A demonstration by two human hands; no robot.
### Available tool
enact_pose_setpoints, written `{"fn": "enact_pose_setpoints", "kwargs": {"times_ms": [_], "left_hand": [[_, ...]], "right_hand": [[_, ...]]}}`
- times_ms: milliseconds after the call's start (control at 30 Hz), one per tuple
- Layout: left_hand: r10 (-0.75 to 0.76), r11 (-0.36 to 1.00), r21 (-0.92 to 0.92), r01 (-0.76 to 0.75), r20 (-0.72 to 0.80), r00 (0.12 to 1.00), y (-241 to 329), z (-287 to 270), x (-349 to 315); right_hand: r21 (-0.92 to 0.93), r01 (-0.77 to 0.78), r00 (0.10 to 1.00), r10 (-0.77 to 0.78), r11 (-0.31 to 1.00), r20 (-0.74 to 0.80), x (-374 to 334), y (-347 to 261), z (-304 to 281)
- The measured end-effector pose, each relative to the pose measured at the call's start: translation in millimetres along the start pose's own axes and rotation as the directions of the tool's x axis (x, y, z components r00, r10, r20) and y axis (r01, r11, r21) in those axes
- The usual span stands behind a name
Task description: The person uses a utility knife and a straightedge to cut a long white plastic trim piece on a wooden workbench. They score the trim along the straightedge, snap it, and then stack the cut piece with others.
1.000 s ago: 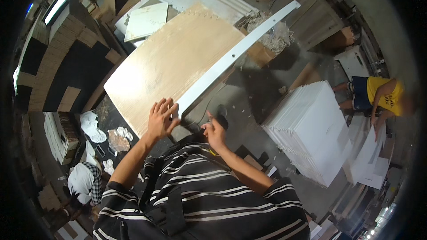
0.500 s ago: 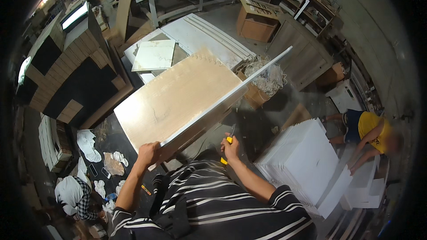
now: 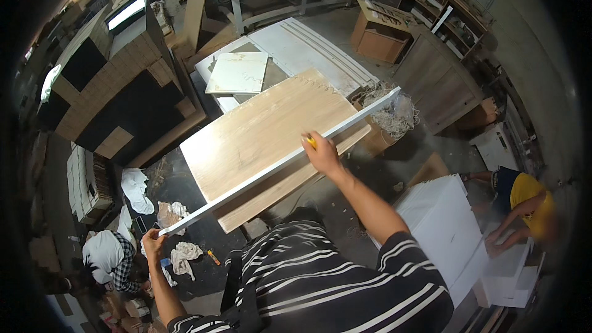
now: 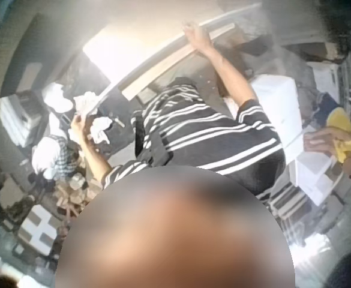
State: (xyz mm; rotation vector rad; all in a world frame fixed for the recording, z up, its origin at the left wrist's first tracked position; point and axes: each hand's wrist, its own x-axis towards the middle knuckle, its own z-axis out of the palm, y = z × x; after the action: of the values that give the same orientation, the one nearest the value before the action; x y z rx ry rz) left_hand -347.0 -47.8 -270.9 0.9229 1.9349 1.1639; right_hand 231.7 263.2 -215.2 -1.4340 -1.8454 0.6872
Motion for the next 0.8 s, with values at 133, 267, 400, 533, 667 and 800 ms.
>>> {"fn": "enact_pose_setpoints", "kwargs": {"times_ms": [133,267,400,533,667,800], "left_hand": [[0.095,0.961,0.272,-0.05,-0.155,0.983,-0.6,-3.4,-15.3],[0.051,0.969,0.245,0.007,-0.23,0.972,-4.0,3.4,-36.0],[0.069,0.93,0.365,0.044,-0.29,0.955,-9.3,4.7,-58.9],[0.0,0.893,0.4,0.207,-0.46,0.888,-11.2,18.5,-80.7],[0.025,0.882,0.419,0.214,-0.497,0.867,2.5,46.0,-109.1],[-0.115,0.722,0.514,0.463,-0.571,0.813,33.8,78.8,-138.3]], "right_hand": [[-0.297,0.191,0.966,-0.125,0.935,0.227,82.8,-13.4,20.3],[-0.441,0.409,0.865,-0.187,0.799,0.465,120.1,-6.2,50.9],[-0.282,0.484,0.848,-0.364,0.828,0.385,110.6,5.9,56.6],[-0.15,0.698,0.664,-0.555,0.7,0.502,79.3,26.2,13.2],[-0.13,0.732,0.555,-0.474,0.669,0.684,74.9,62.7,-23.5],[-0.084,0.776,0.488,-0.51,0.626,0.708,87.5,80.2,-26.3]]}}
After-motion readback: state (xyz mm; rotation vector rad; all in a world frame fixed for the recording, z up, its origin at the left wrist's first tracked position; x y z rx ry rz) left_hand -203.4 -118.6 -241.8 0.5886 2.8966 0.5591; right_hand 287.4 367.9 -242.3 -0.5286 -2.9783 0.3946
